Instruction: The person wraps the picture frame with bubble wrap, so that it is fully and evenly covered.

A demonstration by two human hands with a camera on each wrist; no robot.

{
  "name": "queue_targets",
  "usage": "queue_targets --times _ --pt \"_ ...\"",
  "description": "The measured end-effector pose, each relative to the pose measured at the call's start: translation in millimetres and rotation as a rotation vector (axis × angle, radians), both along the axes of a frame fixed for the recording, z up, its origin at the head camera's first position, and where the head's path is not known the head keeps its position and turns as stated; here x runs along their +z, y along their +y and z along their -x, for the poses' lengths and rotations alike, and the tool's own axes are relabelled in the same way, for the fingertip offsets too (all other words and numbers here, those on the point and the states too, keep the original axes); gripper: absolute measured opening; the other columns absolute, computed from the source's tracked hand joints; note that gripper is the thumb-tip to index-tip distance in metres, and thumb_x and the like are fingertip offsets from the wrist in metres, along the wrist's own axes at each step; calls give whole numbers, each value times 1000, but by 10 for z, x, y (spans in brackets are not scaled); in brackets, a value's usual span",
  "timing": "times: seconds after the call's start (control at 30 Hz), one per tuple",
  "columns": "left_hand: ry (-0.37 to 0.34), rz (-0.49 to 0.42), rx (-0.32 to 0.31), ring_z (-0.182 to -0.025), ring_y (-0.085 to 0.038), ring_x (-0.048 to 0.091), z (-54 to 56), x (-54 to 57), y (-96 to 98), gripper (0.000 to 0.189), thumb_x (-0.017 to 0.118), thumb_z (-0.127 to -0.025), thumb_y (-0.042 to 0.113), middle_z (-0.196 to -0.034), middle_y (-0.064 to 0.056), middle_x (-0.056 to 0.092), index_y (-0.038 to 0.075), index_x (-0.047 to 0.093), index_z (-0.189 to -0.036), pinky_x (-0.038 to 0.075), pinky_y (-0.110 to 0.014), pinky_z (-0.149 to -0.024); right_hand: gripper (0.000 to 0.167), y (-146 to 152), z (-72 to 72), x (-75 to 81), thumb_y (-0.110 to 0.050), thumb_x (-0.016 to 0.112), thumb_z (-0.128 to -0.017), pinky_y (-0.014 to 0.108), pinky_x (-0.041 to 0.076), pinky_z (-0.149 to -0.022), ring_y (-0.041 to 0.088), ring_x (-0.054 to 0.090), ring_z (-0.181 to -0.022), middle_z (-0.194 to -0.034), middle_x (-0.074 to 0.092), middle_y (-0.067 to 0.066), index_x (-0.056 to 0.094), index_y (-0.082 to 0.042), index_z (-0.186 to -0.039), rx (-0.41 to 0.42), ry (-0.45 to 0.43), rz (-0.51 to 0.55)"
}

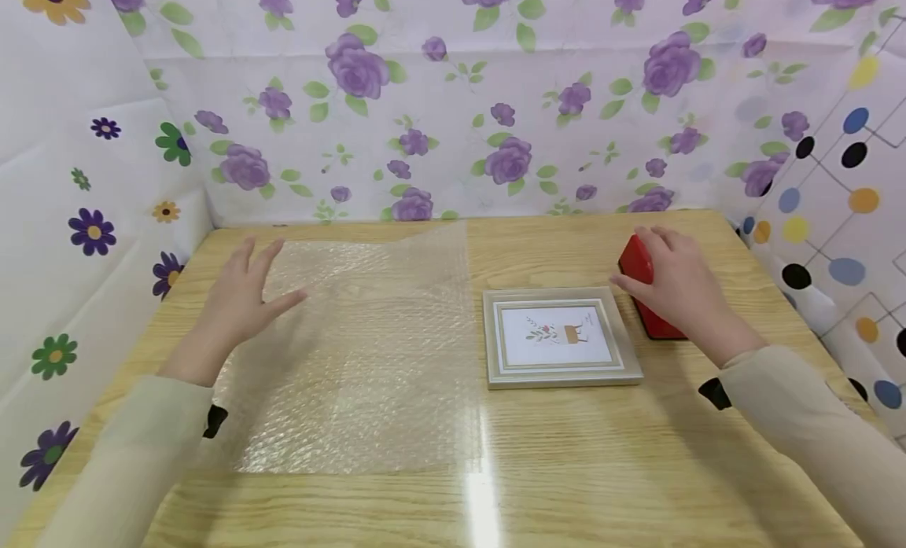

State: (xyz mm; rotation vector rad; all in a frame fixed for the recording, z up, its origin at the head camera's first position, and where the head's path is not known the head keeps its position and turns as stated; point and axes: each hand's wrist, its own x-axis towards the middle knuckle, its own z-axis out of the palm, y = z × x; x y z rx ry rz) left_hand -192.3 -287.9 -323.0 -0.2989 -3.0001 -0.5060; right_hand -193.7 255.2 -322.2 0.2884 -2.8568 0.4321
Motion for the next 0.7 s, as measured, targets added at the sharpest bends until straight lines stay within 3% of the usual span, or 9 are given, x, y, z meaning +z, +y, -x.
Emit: queue_targets --times 0.33,0.7 --pt "-113 -71 57 -133 -61 11 -67 -22 -143 90 59 -91 44 -149 -40 1 -5 11 -149 18 -75 -100 76 -84 -82 24 -33 70 -85 66 36 -97 52 39 -123 -137 39 33 36 4 -141 -22 -170 31" --pt "-220 -127 135 -128 -63 16 -128 -102 -307 89 50 -95 47 -142 -47 11 -15 9 -145 21 -73 -100 70 -223 -111 -79 -33 66 -89 64 39 -97 47 42 -123 -137 41 31 37 4 -141 -6 -262 127"
